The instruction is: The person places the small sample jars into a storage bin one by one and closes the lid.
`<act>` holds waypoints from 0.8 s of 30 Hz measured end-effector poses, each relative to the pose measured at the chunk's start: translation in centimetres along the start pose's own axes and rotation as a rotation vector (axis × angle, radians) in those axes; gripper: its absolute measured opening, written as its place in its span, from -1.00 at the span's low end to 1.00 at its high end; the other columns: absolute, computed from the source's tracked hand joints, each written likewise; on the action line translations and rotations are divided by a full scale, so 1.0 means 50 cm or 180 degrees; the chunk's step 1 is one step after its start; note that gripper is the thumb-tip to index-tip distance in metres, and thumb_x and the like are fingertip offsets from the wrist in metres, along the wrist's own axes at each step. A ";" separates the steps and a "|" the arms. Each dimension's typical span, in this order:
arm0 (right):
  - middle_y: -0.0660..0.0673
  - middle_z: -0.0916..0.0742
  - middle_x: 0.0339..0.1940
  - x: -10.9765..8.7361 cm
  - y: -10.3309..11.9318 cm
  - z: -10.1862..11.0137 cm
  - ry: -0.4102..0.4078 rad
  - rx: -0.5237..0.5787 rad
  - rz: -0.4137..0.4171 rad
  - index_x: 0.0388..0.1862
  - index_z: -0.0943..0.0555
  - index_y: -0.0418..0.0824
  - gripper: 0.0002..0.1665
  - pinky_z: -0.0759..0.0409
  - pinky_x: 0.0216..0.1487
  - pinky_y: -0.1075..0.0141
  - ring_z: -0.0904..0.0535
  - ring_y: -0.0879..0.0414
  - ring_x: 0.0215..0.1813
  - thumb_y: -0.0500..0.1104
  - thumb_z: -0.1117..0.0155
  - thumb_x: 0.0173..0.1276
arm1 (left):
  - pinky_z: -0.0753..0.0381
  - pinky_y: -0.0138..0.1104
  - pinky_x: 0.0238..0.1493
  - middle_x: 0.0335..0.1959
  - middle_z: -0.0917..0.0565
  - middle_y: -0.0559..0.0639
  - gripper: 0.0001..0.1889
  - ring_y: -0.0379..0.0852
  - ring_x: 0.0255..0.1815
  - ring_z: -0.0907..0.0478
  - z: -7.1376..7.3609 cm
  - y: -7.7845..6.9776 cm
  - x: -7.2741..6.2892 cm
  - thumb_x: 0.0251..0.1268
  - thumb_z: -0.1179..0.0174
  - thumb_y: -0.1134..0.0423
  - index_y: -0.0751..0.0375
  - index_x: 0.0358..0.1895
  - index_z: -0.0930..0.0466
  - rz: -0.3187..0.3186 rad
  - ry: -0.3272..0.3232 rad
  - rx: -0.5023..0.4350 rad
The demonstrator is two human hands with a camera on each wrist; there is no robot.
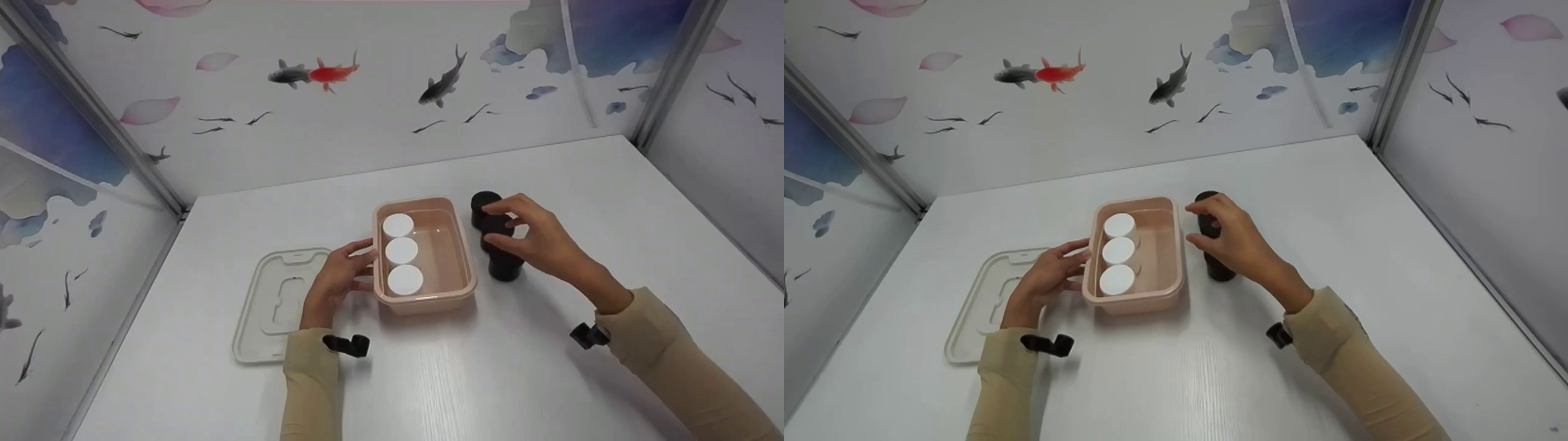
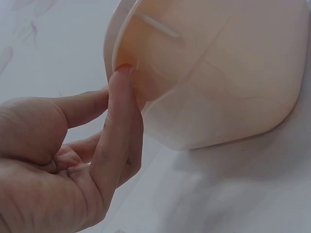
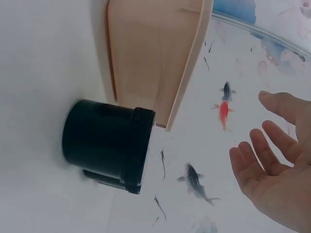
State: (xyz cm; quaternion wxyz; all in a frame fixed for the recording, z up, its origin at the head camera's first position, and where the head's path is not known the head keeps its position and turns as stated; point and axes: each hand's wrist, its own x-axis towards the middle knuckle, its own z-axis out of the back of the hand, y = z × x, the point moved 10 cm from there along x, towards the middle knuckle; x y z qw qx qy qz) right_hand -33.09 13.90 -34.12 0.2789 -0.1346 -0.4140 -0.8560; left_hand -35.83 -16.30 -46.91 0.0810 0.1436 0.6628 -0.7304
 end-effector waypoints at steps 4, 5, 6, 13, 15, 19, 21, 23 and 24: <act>-0.17 -0.63 0.16 -0.018 -0.032 0.013 -0.0151 -0.0055 -0.0129 0.25 -0.56 -0.21 -0.43 -0.52 0.08 0.60 -0.53 0.17 0.20 -0.25 -0.49 0.25 | -0.79 -0.21 -0.21 0.11 -0.71 0.17 -0.49 0.01 0.00 -0.73 0.003 0.002 0.001 0.43 -0.24 0.11 0.05 0.40 -0.44 0.0017 -0.0013 0.0015; -0.18 -0.62 0.17 -0.023 -0.042 0.013 -0.0170 -0.0056 -0.0173 0.26 -0.55 -0.22 -0.41 -0.50 0.08 0.62 -0.53 0.10 0.22 -0.24 -0.49 0.25 | -0.79 -0.21 -0.21 0.11 -0.71 0.17 -0.48 0.01 0.00 -0.73 0.003 0.002 0.002 0.43 -0.24 0.11 0.05 0.40 -0.44 0.0021 -0.0009 0.0015; -0.20 -0.61 0.18 -0.027 -0.050 0.013 -0.0183 -0.0050 -0.0207 0.27 -0.54 -0.23 -0.39 -0.48 0.08 0.65 -0.52 0.04 0.24 -0.24 -0.49 0.25 | -0.79 -0.21 -0.21 0.11 -0.71 0.17 -0.48 0.01 0.00 -0.73 0.003 0.003 0.002 0.43 -0.24 0.10 0.05 0.40 -0.44 0.0029 -0.0008 0.0016; -0.27 -0.52 0.28 -0.044 -0.106 -0.009 -0.0008 -0.0011 -0.0542 0.37 -0.42 -0.29 -0.23 -0.55 0.19 0.32 -0.45 -0.15 0.33 -0.16 -0.52 0.24 | -0.78 -0.22 -0.23 0.10 -0.71 0.14 -0.51 -0.01 -0.01 -0.73 0.003 0.001 0.000 0.44 -0.23 0.11 0.03 0.38 -0.46 0.0048 -0.0030 0.0057; -0.29 -0.48 0.32 -0.046 -0.123 -0.016 0.0106 0.0041 -0.0704 0.40 -0.38 -0.30 -0.19 -0.55 0.24 0.09 -0.42 -0.19 0.35 -0.12 -0.51 0.25 | -0.78 -0.22 -0.22 0.10 -0.71 0.15 -0.52 0.00 0.00 -0.73 0.002 0.000 -0.001 0.44 -0.22 0.11 0.03 0.38 -0.46 0.0047 -0.0019 0.0053; -0.33 -0.41 0.36 -0.050 -0.152 -0.023 0.0285 0.0155 -0.0991 0.42 -0.31 -0.33 -0.13 -0.48 0.31 -0.13 -0.36 -0.25 0.38 -0.05 -0.50 0.26 | -0.77 -0.24 -0.22 0.11 -0.70 0.16 -0.52 -0.01 0.00 -0.72 -0.001 0.000 0.000 0.45 -0.22 0.12 0.03 0.39 -0.46 0.0057 0.0006 0.0029; -0.34 -0.39 0.38 -0.054 -0.164 -0.026 0.0358 0.0196 -0.1085 0.42 -0.28 -0.35 -0.11 -0.46 0.33 -0.16 -0.35 -0.26 0.39 -0.04 -0.50 0.27 | -0.78 -0.24 -0.23 0.10 -0.70 0.16 -0.52 -0.01 -0.01 -0.73 -0.001 0.000 -0.001 0.45 -0.22 0.13 0.04 0.39 -0.46 0.0050 0.0014 0.0003; -0.36 -0.38 0.39 -0.059 -0.174 -0.034 0.0461 0.0240 -0.1146 0.42 -0.24 -0.36 -0.09 -0.47 0.34 -0.17 -0.34 -0.28 0.41 -0.03 -0.49 0.27 | -0.78 -0.24 -0.24 0.09 -0.70 0.17 -0.51 -0.01 -0.02 -0.73 -0.001 0.003 -0.001 0.45 -0.22 0.13 0.05 0.39 -0.45 0.0035 0.0013 -0.0028; -0.37 -0.37 0.39 -0.062 -0.179 -0.040 0.0518 0.0268 -0.1169 0.42 -0.23 -0.38 -0.08 -0.47 0.34 -0.18 -0.34 -0.30 0.42 -0.04 -0.49 0.27 | -0.78 -0.23 -0.24 0.09 -0.70 0.17 -0.51 -0.01 -0.03 -0.73 -0.001 0.005 -0.001 0.45 -0.22 0.13 0.05 0.39 -0.45 0.0030 0.0016 -0.0046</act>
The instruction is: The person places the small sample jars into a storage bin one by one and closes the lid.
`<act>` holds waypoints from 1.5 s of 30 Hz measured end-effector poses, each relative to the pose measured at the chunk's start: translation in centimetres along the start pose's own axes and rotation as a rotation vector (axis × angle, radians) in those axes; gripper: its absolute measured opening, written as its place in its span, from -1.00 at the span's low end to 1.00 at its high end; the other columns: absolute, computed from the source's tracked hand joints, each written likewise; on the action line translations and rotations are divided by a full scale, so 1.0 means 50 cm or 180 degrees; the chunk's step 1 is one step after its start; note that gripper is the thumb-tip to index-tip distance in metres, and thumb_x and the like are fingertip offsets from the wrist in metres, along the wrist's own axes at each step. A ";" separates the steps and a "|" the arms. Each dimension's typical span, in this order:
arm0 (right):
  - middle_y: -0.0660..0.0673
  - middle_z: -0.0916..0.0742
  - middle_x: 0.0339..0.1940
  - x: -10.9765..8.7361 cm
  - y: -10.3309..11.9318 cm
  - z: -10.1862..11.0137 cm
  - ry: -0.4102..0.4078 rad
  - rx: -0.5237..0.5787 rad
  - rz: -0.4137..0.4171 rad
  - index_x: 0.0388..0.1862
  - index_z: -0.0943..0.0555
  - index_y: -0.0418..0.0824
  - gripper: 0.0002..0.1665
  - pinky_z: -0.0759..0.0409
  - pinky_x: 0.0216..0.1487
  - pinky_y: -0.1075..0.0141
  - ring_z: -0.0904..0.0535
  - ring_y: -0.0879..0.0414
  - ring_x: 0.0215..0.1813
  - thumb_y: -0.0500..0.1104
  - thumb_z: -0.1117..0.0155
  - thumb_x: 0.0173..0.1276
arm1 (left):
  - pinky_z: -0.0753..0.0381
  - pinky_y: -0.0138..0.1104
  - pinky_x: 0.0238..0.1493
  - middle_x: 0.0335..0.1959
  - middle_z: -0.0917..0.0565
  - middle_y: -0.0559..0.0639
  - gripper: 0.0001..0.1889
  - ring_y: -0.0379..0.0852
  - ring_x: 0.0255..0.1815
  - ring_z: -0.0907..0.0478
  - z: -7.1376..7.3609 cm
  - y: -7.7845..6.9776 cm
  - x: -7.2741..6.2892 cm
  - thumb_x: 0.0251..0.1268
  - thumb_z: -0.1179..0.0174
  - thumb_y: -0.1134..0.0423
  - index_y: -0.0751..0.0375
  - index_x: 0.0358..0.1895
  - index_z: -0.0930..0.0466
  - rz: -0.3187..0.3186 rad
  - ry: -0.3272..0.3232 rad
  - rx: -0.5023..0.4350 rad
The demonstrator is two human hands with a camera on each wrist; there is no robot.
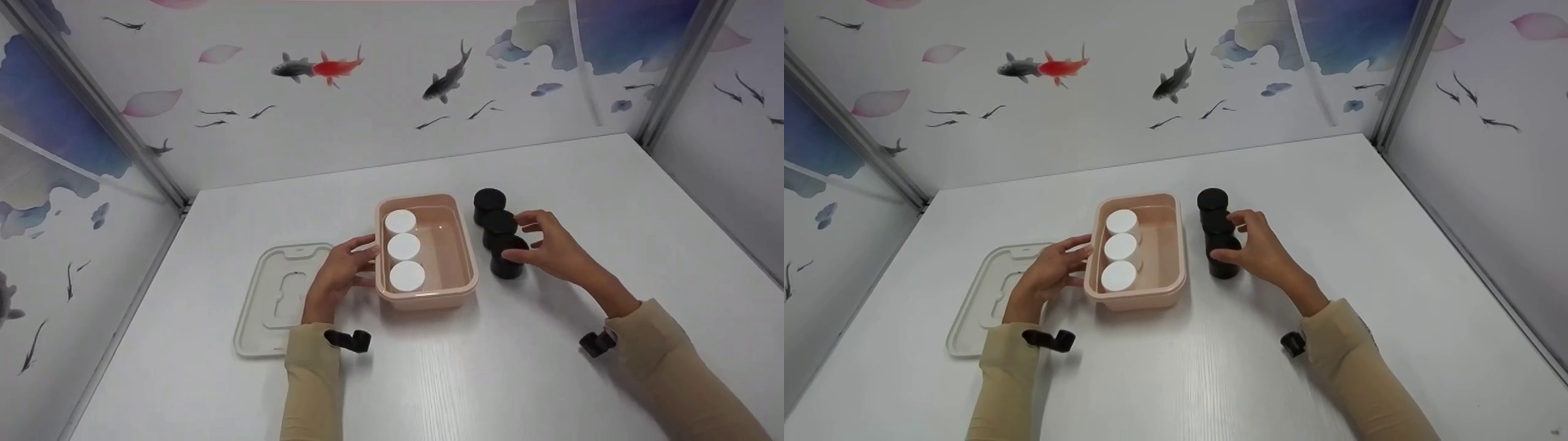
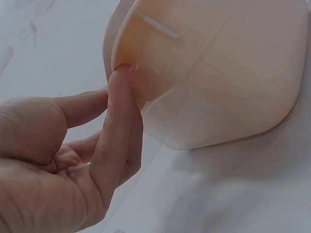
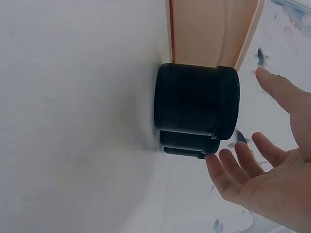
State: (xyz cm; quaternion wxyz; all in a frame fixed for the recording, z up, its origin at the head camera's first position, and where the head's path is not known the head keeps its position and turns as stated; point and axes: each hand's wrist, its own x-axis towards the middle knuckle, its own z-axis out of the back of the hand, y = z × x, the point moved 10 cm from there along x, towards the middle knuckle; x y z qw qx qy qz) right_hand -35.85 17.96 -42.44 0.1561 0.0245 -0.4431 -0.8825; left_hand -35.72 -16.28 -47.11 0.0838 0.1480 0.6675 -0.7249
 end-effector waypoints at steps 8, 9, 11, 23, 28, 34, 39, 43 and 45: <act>-0.38 -0.36 0.41 0.003 -0.031 -0.026 0.0265 0.0039 -0.0228 0.40 -0.19 -0.40 -0.03 -0.43 0.37 -0.19 -0.33 -0.34 0.44 -0.02 -0.52 0.24 | -0.79 -0.22 -0.22 0.10 -0.70 0.19 -0.48 -0.01 -0.03 -0.74 -0.003 0.004 -0.002 0.45 -0.21 0.11 0.06 0.42 -0.42 -0.0030 0.0016 0.0002; -0.38 -0.36 0.42 0.004 -0.032 -0.028 0.0284 0.0032 -0.0260 0.40 -0.19 -0.40 -0.03 -0.42 0.37 -0.20 -0.32 -0.34 0.44 -0.01 -0.52 0.24 | -0.79 -0.22 -0.22 0.10 -0.70 0.19 -0.48 -0.01 -0.03 -0.74 -0.002 0.003 -0.002 0.45 -0.22 0.11 0.06 0.42 -0.42 -0.0020 0.0012 -0.0004; -0.39 -0.35 0.43 0.004 -0.035 -0.033 0.0334 0.0029 -0.0314 0.40 -0.19 -0.39 -0.02 -0.40 0.40 -0.21 -0.31 -0.35 0.44 0.00 -0.53 0.22 | -0.79 -0.22 -0.22 0.11 -0.70 0.19 -0.49 -0.01 -0.03 -0.73 -0.001 0.002 -0.001 0.45 -0.21 0.11 0.05 0.41 -0.43 -0.0002 0.0001 0.0001; -0.41 -0.34 0.45 0.003 -0.035 -0.038 0.0418 0.0021 -0.0418 0.41 -0.19 -0.37 -0.05 -0.31 0.45 -0.25 -0.27 -0.38 0.46 -0.05 -0.50 0.25 | -0.78 -0.23 -0.19 0.15 -0.68 0.14 -0.50 -0.01 0.02 -0.72 0.002 -0.002 0.003 0.44 -0.23 0.10 0.02 0.39 -0.45 0.0039 -0.0033 0.0086; -0.38 -0.36 0.44 0.000 -0.020 -0.029 0.0333 0.0014 -0.0346 0.40 -0.22 -0.36 -0.09 -0.42 0.38 -0.18 -0.31 -0.34 0.44 -0.02 -0.48 0.28 | -0.77 -0.25 -0.23 0.14 -0.68 0.15 -0.50 -0.02 -0.01 -0.72 0.001 -0.003 0.003 0.43 -0.23 0.11 0.03 0.39 -0.45 0.0007 -0.0012 0.0052; -0.35 -0.40 0.39 -0.011 0.020 -0.016 0.0140 0.0032 -0.0210 0.41 -0.24 -0.33 -0.14 -0.54 0.19 -0.01 -0.39 -0.29 0.38 0.04 -0.42 0.34 | -0.77 -0.26 -0.29 0.10 -0.71 0.18 -0.50 -0.03 -0.05 -0.74 0.002 -0.004 0.000 0.44 -0.22 0.12 0.05 0.40 -0.45 -0.0058 0.0000 0.0024; -0.35 -0.38 0.43 -0.020 0.054 -0.012 -0.0006 0.0029 -0.0140 0.45 -0.23 -0.33 -0.10 -0.56 0.16 0.01 -0.40 -0.27 0.35 0.06 -0.41 0.34 | -0.77 -0.25 -0.29 0.10 -0.70 0.18 -0.51 -0.02 -0.05 -0.74 0.002 -0.004 -0.001 0.44 -0.22 0.12 0.05 0.39 -0.46 -0.0058 0.0011 -0.0013; -0.32 -0.39 0.43 -0.027 0.072 -0.011 -0.0120 0.0050 -0.0116 0.45 -0.26 -0.33 -0.12 -0.57 0.15 0.10 -0.41 -0.21 0.35 0.03 -0.42 0.33 | -0.78 -0.24 -0.26 0.10 -0.70 0.18 -0.51 -0.01 -0.04 -0.73 0.001 -0.004 0.000 0.44 -0.23 0.13 0.05 0.39 -0.46 -0.0034 0.0007 -0.0004; -0.30 -0.40 0.42 -0.031 0.080 -0.012 -0.0154 0.0084 -0.0094 0.45 -0.28 -0.31 -0.12 -0.58 0.11 0.21 -0.43 -0.18 0.34 0.03 -0.44 0.32 | -0.78 -0.23 -0.25 0.09 -0.71 0.16 -0.52 -0.01 -0.03 -0.73 0.000 -0.004 0.000 0.44 -0.23 0.12 0.04 0.38 -0.47 -0.0011 -0.0009 0.0015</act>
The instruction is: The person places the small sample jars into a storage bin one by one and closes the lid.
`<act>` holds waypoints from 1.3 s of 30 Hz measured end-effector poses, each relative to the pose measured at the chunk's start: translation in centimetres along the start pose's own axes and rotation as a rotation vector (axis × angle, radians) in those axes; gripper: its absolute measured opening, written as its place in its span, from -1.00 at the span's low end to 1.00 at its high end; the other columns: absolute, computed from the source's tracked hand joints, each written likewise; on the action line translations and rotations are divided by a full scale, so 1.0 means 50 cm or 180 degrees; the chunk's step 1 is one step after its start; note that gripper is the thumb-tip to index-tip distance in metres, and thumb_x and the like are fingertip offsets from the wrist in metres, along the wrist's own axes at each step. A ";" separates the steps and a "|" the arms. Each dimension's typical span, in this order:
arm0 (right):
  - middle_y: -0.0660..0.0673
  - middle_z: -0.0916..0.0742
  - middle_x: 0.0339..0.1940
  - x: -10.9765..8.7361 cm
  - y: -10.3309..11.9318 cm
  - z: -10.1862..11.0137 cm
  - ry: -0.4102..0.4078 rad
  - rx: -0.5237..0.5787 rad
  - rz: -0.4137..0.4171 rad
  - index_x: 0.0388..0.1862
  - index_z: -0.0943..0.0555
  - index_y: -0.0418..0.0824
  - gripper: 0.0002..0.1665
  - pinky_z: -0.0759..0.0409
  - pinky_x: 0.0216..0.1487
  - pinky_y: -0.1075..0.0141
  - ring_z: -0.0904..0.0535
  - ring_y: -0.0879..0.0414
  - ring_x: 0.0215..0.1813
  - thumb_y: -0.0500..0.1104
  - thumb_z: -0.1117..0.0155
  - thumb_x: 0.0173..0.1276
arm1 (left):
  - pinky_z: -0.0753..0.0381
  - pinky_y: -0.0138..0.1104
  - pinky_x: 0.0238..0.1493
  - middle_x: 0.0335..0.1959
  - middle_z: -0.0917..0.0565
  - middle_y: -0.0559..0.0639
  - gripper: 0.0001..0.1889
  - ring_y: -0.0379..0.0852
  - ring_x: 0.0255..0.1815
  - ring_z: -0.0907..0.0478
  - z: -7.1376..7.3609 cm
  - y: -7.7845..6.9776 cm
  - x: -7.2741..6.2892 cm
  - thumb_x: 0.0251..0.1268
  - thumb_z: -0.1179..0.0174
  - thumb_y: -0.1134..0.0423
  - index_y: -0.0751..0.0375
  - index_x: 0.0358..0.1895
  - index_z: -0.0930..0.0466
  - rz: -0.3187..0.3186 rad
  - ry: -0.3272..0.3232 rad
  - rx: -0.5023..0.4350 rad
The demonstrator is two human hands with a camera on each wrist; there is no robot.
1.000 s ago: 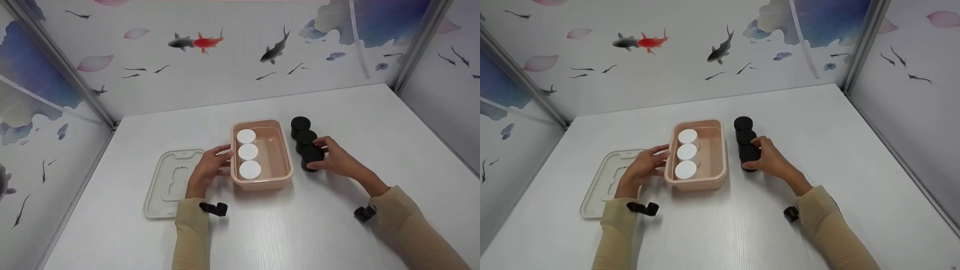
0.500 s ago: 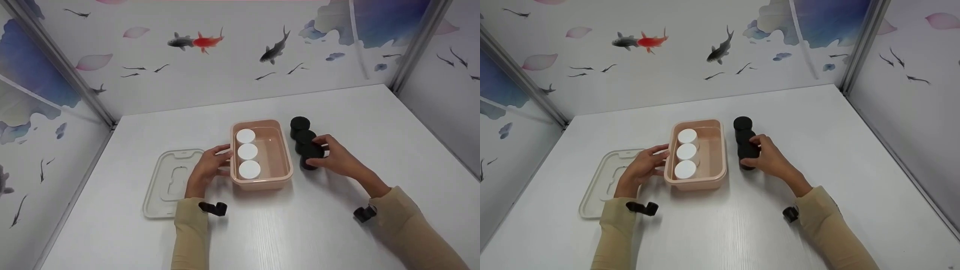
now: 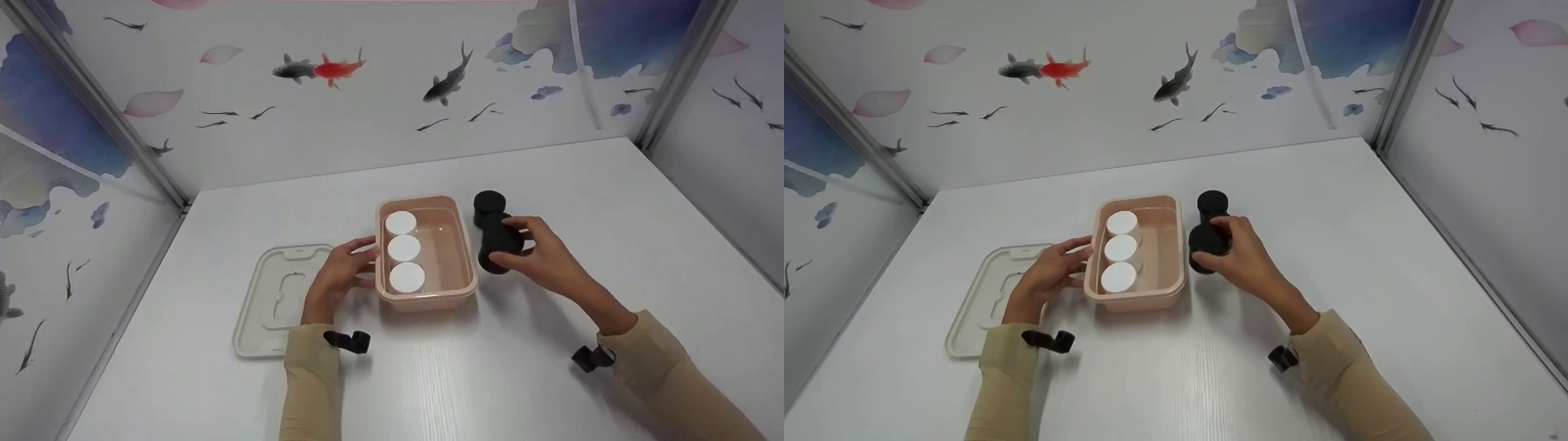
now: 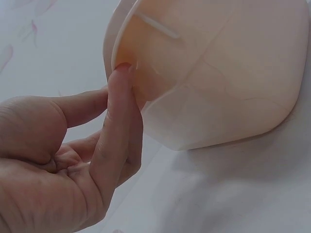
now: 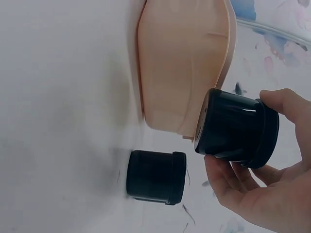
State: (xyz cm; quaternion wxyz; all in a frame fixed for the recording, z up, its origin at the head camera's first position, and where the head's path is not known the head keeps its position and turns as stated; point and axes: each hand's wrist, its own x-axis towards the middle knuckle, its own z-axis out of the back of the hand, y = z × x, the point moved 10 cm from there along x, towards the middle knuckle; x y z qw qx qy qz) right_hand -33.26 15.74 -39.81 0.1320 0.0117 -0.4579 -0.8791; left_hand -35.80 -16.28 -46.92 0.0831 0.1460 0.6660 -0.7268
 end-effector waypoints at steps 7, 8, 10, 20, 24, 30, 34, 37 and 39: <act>-0.27 -0.41 0.39 -0.010 0.022 0.001 -0.0114 -0.0024 0.0042 0.42 -0.32 -0.27 -0.15 -0.53 -0.01 0.55 -0.44 -0.16 0.31 0.01 -0.46 0.29 | -0.78 -0.20 -0.19 0.09 -0.71 0.14 -0.50 -0.01 -0.01 -0.73 -0.009 -0.003 0.004 0.43 -0.24 0.10 0.03 0.38 -0.46 0.0023 0.0038 0.0024; -0.28 -0.42 0.39 -0.010 0.024 0.003 -0.0138 -0.0034 0.0037 0.42 -0.32 -0.28 -0.16 -0.52 -0.02 0.55 -0.44 -0.16 0.31 0.00 -0.46 0.29 | -0.78 -0.20 -0.18 0.09 -0.71 0.14 -0.50 -0.01 -0.01 -0.73 -0.010 -0.003 0.005 0.42 -0.24 0.10 0.03 0.38 -0.46 0.0024 0.0042 0.0018; -0.28 -0.42 0.39 -0.008 0.029 0.007 -0.0175 -0.0035 0.0015 0.43 -0.33 -0.27 -0.17 -0.52 -0.01 0.53 -0.44 -0.16 0.31 -0.02 -0.46 0.29 | -0.78 -0.20 -0.18 0.08 -0.71 0.14 -0.50 -0.02 -0.02 -0.73 -0.010 -0.003 0.005 0.42 -0.24 0.10 0.03 0.38 -0.46 0.0020 0.0036 0.0033; -0.23 -0.44 0.40 0.032 0.099 0.031 -0.0187 -0.0006 0.0162 0.46 -0.34 -0.22 -0.17 -0.54 0.25 0.07 -0.44 -0.14 0.35 0.04 -0.43 0.31 | -0.79 -0.20 -0.21 0.11 -0.70 0.17 -0.48 -0.01 -0.03 -0.74 -0.010 -0.004 0.006 0.42 -0.25 0.11 0.04 0.40 -0.44 0.0006 0.0046 0.0015; -0.20 -0.47 0.38 0.055 0.125 0.036 -0.0193 0.0048 0.0174 0.45 -0.37 -0.18 -0.19 -0.59 0.13 0.18 -0.49 -0.11 0.28 0.05 -0.43 0.31 | -0.79 -0.21 -0.22 0.10 -0.71 0.16 -0.48 -0.01 -0.02 -0.73 -0.008 -0.001 0.008 0.42 -0.25 0.10 0.04 0.40 -0.45 0.0024 0.0040 0.0017; -0.26 -0.46 0.32 0.089 0.155 0.019 -0.0126 -0.0018 0.0163 0.47 -0.36 -0.18 -0.16 -0.53 0.21 0.06 -0.51 -0.12 0.23 0.02 -0.45 0.28 | -0.79 -0.21 -0.20 0.10 -0.71 0.13 -0.50 -0.01 0.01 -0.72 -0.006 0.002 0.007 0.42 -0.25 0.09 0.02 0.39 -0.46 0.0055 0.0057 -0.0005; -0.32 -0.43 0.28 0.116 0.170 -0.007 0.0064 -0.0283 0.0142 0.47 -0.35 -0.22 -0.16 -0.50 0.30 -0.07 -0.49 -0.18 0.24 -0.02 -0.43 0.28 | -0.78 -0.22 -0.20 0.10 -0.70 0.13 -0.50 -0.01 0.01 -0.72 -0.003 0.005 0.006 0.41 -0.26 0.10 0.02 0.38 -0.47 0.0066 0.0056 -0.0035; -0.35 -0.41 0.29 0.139 0.176 -0.028 0.0247 -0.0471 0.0078 0.47 -0.33 -0.25 -0.17 -0.50 0.33 -0.12 -0.46 -0.21 0.27 -0.05 -0.37 0.28 | -0.78 -0.23 -0.22 0.10 -0.70 0.14 -0.50 -0.01 0.00 -0.72 -0.001 0.006 0.005 0.41 -0.26 0.10 0.03 0.38 -0.47 0.0052 0.0047 -0.0049; -0.35 -0.40 0.31 0.155 0.176 -0.042 0.0368 -0.0547 0.0030 0.46 -0.33 -0.25 -0.19 -0.50 0.33 -0.13 -0.45 -0.21 0.28 -0.08 -0.35 0.26 | -0.78 -0.23 -0.23 0.10 -0.70 0.15 -0.50 -0.02 -0.01 -0.72 0.000 0.007 0.005 0.42 -0.25 0.11 0.04 0.38 -0.47 0.0044 0.0048 -0.0053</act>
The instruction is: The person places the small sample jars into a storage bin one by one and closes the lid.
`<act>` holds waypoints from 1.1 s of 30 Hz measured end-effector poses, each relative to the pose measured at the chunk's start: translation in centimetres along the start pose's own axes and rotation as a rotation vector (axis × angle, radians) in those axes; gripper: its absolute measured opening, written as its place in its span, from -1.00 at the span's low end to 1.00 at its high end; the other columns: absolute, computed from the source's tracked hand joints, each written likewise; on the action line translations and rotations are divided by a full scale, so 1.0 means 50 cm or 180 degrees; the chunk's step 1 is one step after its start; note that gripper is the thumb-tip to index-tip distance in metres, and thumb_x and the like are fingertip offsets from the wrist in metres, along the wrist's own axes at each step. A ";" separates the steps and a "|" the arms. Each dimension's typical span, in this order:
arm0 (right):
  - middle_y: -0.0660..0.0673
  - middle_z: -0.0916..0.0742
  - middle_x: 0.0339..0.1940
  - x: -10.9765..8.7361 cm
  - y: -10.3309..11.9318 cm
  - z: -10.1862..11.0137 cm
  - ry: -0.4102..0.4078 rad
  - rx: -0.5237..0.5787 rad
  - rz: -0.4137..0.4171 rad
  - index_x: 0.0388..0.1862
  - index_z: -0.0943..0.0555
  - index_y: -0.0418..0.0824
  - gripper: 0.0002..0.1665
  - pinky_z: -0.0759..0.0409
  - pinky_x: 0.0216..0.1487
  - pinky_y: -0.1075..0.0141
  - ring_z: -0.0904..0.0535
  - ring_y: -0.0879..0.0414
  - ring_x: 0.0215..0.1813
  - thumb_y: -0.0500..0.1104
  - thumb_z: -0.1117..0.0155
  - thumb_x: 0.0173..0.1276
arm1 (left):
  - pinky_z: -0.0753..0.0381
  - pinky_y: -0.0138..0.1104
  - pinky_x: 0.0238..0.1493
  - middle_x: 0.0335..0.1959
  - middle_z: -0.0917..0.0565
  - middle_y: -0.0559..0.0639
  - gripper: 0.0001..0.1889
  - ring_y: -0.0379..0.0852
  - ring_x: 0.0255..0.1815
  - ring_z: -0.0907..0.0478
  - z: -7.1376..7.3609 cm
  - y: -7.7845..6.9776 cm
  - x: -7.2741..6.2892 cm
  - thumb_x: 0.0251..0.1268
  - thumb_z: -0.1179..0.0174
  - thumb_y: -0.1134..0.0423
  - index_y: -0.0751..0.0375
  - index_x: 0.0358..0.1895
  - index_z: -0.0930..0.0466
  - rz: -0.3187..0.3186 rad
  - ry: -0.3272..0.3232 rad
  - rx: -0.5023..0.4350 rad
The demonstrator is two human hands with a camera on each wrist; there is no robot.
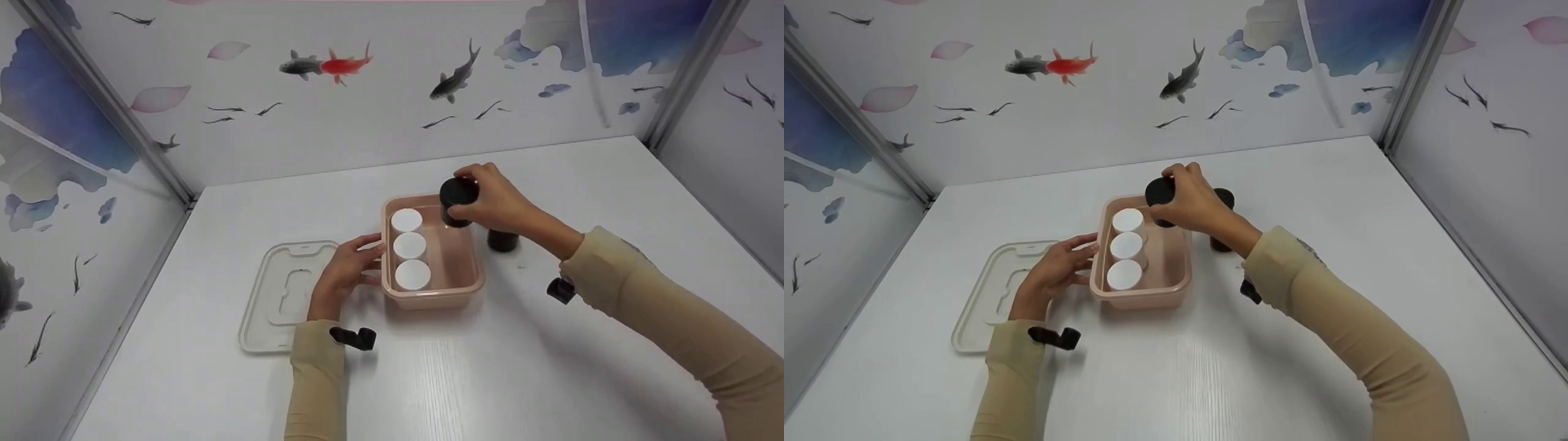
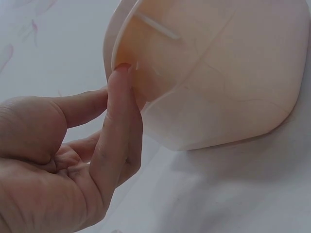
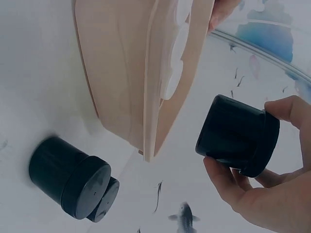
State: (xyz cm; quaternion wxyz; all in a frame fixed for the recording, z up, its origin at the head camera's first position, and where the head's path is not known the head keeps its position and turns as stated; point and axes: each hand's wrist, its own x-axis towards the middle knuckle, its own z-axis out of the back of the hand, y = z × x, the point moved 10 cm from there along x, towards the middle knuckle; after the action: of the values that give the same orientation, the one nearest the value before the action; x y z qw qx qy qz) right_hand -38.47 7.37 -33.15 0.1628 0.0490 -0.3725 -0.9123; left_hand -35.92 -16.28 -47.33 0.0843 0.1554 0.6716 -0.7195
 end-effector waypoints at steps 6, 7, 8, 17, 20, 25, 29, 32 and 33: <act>-0.35 -0.42 0.27 0.039 0.005 -0.035 0.0275 -0.0212 0.0036 0.42 -0.35 -0.27 -0.20 -0.54 0.23 -0.05 -0.47 -0.17 0.17 -0.10 -0.32 0.22 | -0.78 -0.23 -0.22 0.09 -0.71 0.16 -0.51 -0.02 -0.02 -0.73 0.000 0.002 -0.002 0.43 -0.24 0.11 0.05 0.38 -0.46 -0.0022 0.0018 -0.0038; -0.35 -0.43 0.26 0.043 0.006 -0.040 0.0310 -0.0262 0.0055 0.42 -0.35 -0.28 -0.21 -0.55 0.21 -0.05 -0.48 -0.17 0.15 -0.09 -0.32 0.22 | -0.78 -0.23 -0.23 0.09 -0.71 0.16 -0.51 -0.03 -0.03 -0.73 0.000 0.002 -0.002 0.43 -0.24 0.11 0.05 0.38 -0.46 -0.0033 0.0021 -0.0044; -0.36 -0.43 0.25 0.047 0.008 -0.045 0.0345 -0.0311 0.0074 0.42 -0.34 -0.28 -0.21 -0.56 0.19 -0.04 -0.48 -0.17 0.15 -0.09 -0.32 0.23 | -0.78 -0.23 -0.23 0.08 -0.71 0.16 -0.51 -0.03 -0.04 -0.74 0.000 0.002 -0.002 0.43 -0.24 0.11 0.06 0.38 -0.46 -0.0041 0.0020 -0.0047; -0.40 -0.44 0.26 0.083 0.003 -0.071 0.0595 -0.0638 0.0037 0.40 -0.32 -0.38 -0.21 -0.57 0.26 -0.03 -0.49 -0.19 0.21 -0.10 -0.34 0.27 | -0.78 -0.24 -0.26 0.05 -0.71 0.16 -0.52 -0.03 -0.06 -0.73 0.002 -0.002 -0.002 0.43 -0.23 0.13 0.05 0.37 -0.47 -0.0043 -0.0014 -0.0040; -0.41 -0.45 0.26 0.094 -0.004 -0.081 0.0663 -0.0761 -0.0029 0.39 -0.31 -0.40 -0.22 -0.58 0.26 -0.02 -0.49 -0.20 0.23 -0.12 -0.36 0.28 | -0.78 -0.24 -0.26 0.06 -0.71 0.16 -0.51 -0.03 -0.06 -0.73 0.001 -0.002 -0.002 0.44 -0.23 0.13 0.06 0.38 -0.46 -0.0041 -0.0003 -0.0040; -0.43 -0.49 0.23 0.106 -0.012 -0.100 0.0695 -0.0961 -0.0042 0.35 -0.35 -0.45 -0.21 -0.59 0.25 -0.01 -0.51 -0.20 0.21 -0.13 -0.40 0.25 | -0.78 -0.24 -0.26 0.07 -0.71 0.17 -0.50 -0.02 -0.06 -0.74 -0.001 -0.002 -0.003 0.43 -0.24 0.12 0.07 0.38 -0.46 -0.0046 0.0021 -0.0056; -0.42 -0.52 0.20 0.113 -0.018 -0.116 0.0707 -0.1143 -0.0003 0.33 -0.39 -0.46 -0.23 -0.59 0.22 0.01 -0.51 -0.17 0.16 -0.13 -0.43 0.24 | -0.78 -0.24 -0.26 0.07 -0.70 0.17 -0.51 -0.03 -0.06 -0.73 -0.001 -0.003 -0.003 0.44 -0.23 0.13 0.07 0.38 -0.46 -0.0050 0.0017 -0.0063; -0.41 -0.53 0.19 0.116 -0.020 -0.123 0.0703 -0.1247 0.0025 0.33 -0.41 -0.44 -0.25 -0.59 0.21 0.00 -0.50 -0.16 0.16 -0.13 -0.43 0.25 | -0.78 -0.23 -0.25 0.06 -0.71 0.17 -0.52 -0.03 -0.07 -0.74 -0.002 -0.004 -0.003 0.44 -0.23 0.14 0.08 0.38 -0.46 -0.0058 0.0028 -0.0086; -0.41 -0.53 0.19 0.116 -0.021 -0.124 0.0706 -0.1263 0.0026 0.33 -0.42 -0.43 -0.26 -0.59 0.22 0.00 -0.50 -0.16 0.16 -0.14 -0.43 0.26 | -0.79 -0.23 -0.25 0.06 -0.71 0.17 -0.52 -0.03 -0.07 -0.74 -0.002 -0.004 -0.003 0.44 -0.23 0.14 0.08 0.37 -0.47 -0.0058 0.0032 -0.0095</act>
State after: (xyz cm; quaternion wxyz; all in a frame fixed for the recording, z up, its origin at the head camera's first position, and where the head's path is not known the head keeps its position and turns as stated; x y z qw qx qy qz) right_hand -42.92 1.99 -38.15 0.2129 0.1145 -0.1658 -0.9561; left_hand -35.85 -16.16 -47.10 0.0768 0.1516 0.6841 -0.7093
